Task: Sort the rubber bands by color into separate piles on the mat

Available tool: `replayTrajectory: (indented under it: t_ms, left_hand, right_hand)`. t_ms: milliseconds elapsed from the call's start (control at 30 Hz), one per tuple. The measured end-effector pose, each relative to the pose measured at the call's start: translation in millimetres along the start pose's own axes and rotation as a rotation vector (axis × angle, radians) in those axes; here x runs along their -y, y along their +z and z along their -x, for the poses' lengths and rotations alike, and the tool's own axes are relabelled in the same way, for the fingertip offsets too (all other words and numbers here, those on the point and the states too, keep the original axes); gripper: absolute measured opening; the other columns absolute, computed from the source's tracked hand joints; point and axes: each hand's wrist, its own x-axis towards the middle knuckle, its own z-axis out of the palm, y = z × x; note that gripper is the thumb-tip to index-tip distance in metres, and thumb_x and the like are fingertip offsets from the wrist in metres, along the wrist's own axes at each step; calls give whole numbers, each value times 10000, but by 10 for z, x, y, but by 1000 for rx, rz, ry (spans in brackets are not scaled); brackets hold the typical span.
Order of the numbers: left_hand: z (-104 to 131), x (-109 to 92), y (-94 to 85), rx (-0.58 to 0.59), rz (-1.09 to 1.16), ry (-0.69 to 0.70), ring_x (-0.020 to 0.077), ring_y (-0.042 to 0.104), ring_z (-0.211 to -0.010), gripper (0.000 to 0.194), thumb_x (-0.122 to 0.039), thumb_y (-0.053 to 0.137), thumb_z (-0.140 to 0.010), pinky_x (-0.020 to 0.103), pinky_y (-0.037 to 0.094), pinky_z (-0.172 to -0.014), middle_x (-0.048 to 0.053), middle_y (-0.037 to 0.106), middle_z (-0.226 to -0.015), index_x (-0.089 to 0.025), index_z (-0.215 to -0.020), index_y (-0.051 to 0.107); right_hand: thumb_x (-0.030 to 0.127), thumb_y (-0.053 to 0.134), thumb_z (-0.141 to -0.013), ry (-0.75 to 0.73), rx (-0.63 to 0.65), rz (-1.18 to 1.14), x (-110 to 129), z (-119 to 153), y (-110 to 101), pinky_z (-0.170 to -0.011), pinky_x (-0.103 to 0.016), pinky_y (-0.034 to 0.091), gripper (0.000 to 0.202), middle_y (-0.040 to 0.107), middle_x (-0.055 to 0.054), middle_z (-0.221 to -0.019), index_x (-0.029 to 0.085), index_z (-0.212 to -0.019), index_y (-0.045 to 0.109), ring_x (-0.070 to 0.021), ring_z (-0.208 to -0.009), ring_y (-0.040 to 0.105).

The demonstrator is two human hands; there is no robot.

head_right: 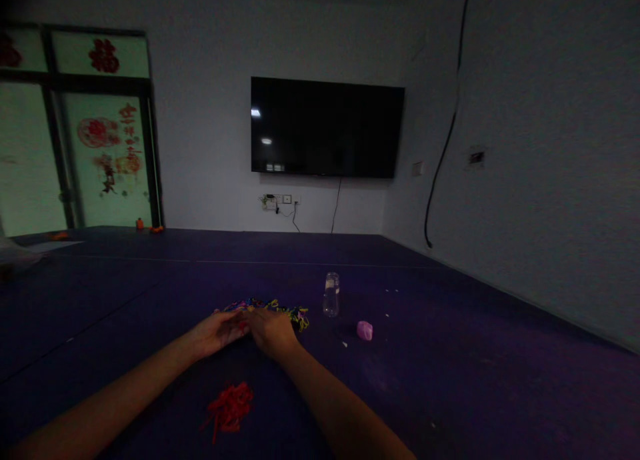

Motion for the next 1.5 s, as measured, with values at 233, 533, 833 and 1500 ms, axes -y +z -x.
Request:
replayTrajectory:
  t_ms: [233, 533, 833, 1500]
  left_hand:
    - [196, -248, 117, 237, 58, -286, 237, 686, -877, 223, -246, 535, -858, 343, 516, -860, 156, 713, -881, -83, -826, 683]
    - [550, -484, 350, 692, -233, -428, 271, 678, -919, 323, -401, 567, -851, 371, 527, -777, 148, 719, -976, -119, -878, 722]
    - [597, -585, 336, 702, -253, -436, 273, 659, -975, 327, -403, 567, -849, 363, 529, -780, 151, 707, -1016, -116, -897, 717]
    - [76, -113, -346, -189, -1168, 522, 199, 629, -713, 128, -220, 595, -737, 282, 457, -679, 54, 700, -752, -170, -754, 712]
  right_hand:
    - [218, 368, -945, 221, -143, 5, -13, -1, -7, -727, -225, 489, 319, 689, -82, -995, 190, -1146, 615, -153, -867, 646]
    - [208, 378, -931, 290, -188, -27, -4, 10, -41, -685, -209, 476, 319, 692, -54, -1004, 208, -1127, 630, -142, -835, 651]
    - [237, 375, -938, 254, -148, 3, 18, 6, -32, -655, -215, 467, 326, 699, -67, -946, 194, -1143, 626, -153, -792, 647]
    - [191, 409, -914, 173, -111, 19, 11, 13, -9, -722, -222, 489, 288, 692, -71, -1013, 197, -1086, 639, -154, -847, 654]
